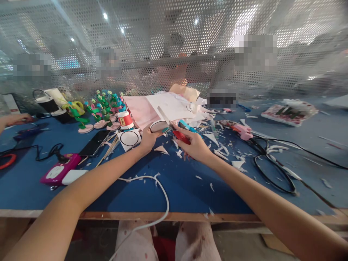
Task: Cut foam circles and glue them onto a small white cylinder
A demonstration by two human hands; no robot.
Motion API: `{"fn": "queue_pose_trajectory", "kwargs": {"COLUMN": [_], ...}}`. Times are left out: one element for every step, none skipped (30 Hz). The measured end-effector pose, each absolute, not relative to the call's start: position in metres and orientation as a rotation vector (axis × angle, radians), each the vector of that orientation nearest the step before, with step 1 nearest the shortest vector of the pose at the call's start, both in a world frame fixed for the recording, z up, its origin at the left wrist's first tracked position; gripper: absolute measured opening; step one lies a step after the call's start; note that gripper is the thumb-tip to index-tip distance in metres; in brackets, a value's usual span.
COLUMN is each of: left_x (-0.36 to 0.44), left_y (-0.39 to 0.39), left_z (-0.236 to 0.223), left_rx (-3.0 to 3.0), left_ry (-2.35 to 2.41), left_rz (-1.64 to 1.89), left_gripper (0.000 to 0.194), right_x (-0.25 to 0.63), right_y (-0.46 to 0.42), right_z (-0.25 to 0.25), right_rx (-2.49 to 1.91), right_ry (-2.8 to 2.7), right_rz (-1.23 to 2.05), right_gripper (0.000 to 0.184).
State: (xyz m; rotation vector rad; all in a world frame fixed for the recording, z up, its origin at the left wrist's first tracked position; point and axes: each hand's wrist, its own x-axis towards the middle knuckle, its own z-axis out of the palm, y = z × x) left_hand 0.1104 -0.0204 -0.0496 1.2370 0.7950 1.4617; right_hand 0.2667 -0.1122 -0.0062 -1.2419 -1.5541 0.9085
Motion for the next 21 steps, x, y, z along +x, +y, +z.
{"fn": "queue_pose_trajectory", "kwargs": {"left_x": [0.110,0.110,0.109,0.109,0.109,0.109,0.109,0.109,0.109,0.109,0.109,0.110,0.110,0.110,0.110,0.110,0.109,0.109,0.109,0.108,0.108], "left_y": [-0.020,-0.020,-0.020,-0.021,-0.021,-0.021,-0.022,-0.023,-0.024,-0.026,-0.027,-0.028,-0.029,-0.030,-0.030,-0.030,-0.030,-0.029,-0.028,-0.026,-0.025], "left_z": [-0.050,-0.050,-0.050,-0.050,-0.049,-0.049,-0.048,-0.047,-0.046,-0.045,-0.043,-0.042,-0.041,-0.040,-0.040,-0.040,-0.040,-0.041,-0.042,-0.044,-0.045], "left_rx": [1.251,1.264,1.277,1.290,1.307,1.326,1.345,1.366,1.385,1.402,1.417,1.429,1.442,1.455,1.468,1.479,1.487,1.491,1.486,1.472,1.449], "left_ry": [0.803,0.811,0.817,0.820,0.822,0.824,0.830,0.838,0.848,0.858,0.868,0.876,0.882,0.887,0.893,0.901,0.912,0.922,0.932,0.939,0.939], "left_rz": [1.464,1.468,1.469,1.469,1.466,1.462,1.460,1.458,1.458,1.457,1.455,1.454,1.453,1.451,1.449,1.446,1.440,1.433,1.432,1.439,1.449], "left_gripper": [0.040,0.039,0.038,0.037,0.036,0.035,0.034,0.033,0.032,0.031,0.030,0.029,0.028,0.027,0.025,0.024,0.023,0.023,0.024,0.026,0.029], "right_x": [0.266,0.266,0.266,0.266,0.266,0.266,0.266,0.266,0.266,0.267,0.267,0.267,0.267,0.267,0.267,0.267,0.266,0.266,0.266,0.265,0.264], "right_y": [-0.113,-0.113,-0.114,-0.114,-0.115,-0.115,-0.115,-0.115,-0.115,-0.115,-0.115,-0.114,-0.114,-0.114,-0.115,-0.115,-0.115,-0.115,-0.115,-0.115,-0.115], "right_z": [-0.006,-0.005,-0.005,-0.005,-0.005,-0.005,-0.006,-0.006,-0.007,-0.007,-0.007,-0.007,-0.007,-0.007,-0.007,-0.006,-0.006,-0.006,-0.007,-0.007,-0.008], "right_rx": [-1.249,-1.257,-1.265,-1.271,-1.274,-1.273,-1.269,-1.263,-1.256,-1.249,-1.243,-1.240,-1.240,-1.243,-1.246,-1.249,-1.249,-1.250,-1.251,-1.253,-1.257], "right_ry": [-1.567,-1.577,-1.583,-1.583,-1.580,-1.577,-1.572,-1.568,-1.564,-1.563,-1.561,-1.561,-1.562,-1.564,-1.566,-1.567,-1.567,-1.566,-1.564,-1.561,-1.558], "right_rz": [0.902,0.898,0.897,0.899,0.901,0.907,0.912,0.916,0.917,0.918,0.916,0.911,0.906,0.903,0.900,0.899,0.899,0.902,0.909,0.920,0.933], "right_gripper": [0.069,0.069,0.069,0.069,0.069,0.069,0.069,0.069,0.069,0.069,0.069,0.069,0.069,0.070,0.070,0.069,0.069,0.068,0.069,0.069,0.070]}}
